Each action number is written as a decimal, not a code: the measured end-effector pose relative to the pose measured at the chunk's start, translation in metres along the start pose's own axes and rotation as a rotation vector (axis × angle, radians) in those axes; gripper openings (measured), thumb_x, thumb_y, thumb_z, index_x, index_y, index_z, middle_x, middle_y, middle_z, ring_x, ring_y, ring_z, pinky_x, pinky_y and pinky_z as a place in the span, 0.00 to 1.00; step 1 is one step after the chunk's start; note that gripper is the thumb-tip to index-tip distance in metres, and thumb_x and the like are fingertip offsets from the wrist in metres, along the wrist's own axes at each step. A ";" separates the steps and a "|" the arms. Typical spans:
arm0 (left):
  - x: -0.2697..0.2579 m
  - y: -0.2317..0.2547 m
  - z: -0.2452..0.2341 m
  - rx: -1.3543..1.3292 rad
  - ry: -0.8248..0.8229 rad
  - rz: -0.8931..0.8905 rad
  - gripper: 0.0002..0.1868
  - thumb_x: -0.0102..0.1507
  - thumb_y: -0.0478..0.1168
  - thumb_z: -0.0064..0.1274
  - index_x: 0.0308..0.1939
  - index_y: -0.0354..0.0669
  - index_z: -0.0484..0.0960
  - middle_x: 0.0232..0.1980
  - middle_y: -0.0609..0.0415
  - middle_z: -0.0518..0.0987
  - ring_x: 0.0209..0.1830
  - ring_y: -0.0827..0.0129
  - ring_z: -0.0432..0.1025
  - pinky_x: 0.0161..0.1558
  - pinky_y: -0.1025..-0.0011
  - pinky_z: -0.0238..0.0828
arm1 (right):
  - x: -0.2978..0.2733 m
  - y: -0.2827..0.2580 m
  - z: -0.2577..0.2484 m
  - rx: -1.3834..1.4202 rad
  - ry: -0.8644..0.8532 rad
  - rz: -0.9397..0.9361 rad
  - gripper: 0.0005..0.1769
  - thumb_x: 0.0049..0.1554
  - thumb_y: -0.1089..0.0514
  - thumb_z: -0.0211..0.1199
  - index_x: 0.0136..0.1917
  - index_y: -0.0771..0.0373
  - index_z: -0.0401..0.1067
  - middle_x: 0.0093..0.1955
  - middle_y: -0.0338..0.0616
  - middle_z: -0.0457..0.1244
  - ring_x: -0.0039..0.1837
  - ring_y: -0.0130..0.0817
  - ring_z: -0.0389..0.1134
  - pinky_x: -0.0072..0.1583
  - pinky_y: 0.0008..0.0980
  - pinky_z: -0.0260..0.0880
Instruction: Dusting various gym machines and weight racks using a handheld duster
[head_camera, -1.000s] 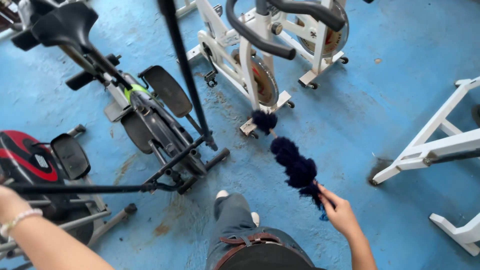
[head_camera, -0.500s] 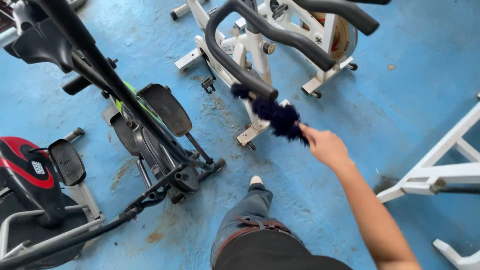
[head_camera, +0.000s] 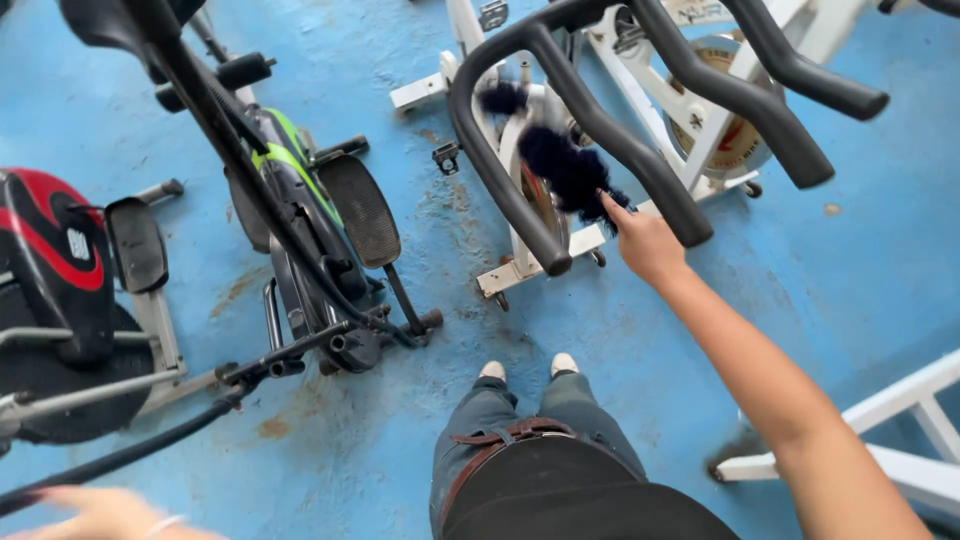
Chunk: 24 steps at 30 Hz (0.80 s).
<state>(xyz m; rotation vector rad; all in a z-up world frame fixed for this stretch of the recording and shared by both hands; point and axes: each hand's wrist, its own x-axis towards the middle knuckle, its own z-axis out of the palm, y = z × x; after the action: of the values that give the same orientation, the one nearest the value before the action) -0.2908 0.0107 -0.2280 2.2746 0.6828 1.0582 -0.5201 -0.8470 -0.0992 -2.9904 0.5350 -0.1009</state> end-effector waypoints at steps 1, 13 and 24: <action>-0.041 -0.006 -0.007 0.024 0.028 -0.013 0.38 0.92 0.34 0.59 0.84 0.42 0.39 0.87 0.45 0.40 0.90 0.52 0.38 0.88 0.58 0.33 | 0.013 0.009 0.018 0.017 -0.054 0.108 0.45 0.60 0.67 0.47 0.85 0.36 0.49 0.28 0.51 0.58 0.28 0.55 0.57 0.30 0.54 0.50; -0.550 0.002 -0.133 0.283 -1.420 -0.590 0.26 0.65 0.57 0.44 0.38 0.42 0.90 0.41 0.42 0.87 0.43 0.53 0.79 0.47 0.58 0.72 | 0.048 0.037 0.075 0.160 -0.319 0.189 0.38 0.66 0.64 0.46 0.86 0.44 0.45 0.23 0.47 0.55 0.25 0.44 0.51 0.30 0.46 0.46; -0.547 0.027 -0.123 0.033 -1.090 -0.989 0.19 0.68 0.44 0.45 0.53 0.34 0.84 0.48 0.42 0.84 0.45 0.58 0.77 0.42 0.63 0.74 | 0.017 0.088 0.093 0.088 -0.348 -0.084 0.40 0.62 0.68 0.46 0.84 0.43 0.52 0.23 0.44 0.50 0.25 0.40 0.46 0.31 0.42 0.41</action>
<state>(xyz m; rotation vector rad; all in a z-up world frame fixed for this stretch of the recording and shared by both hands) -0.6914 -0.3257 -0.4305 1.7253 1.0709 -0.6150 -0.5267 -0.9268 -0.2006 -2.8504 0.3539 0.3724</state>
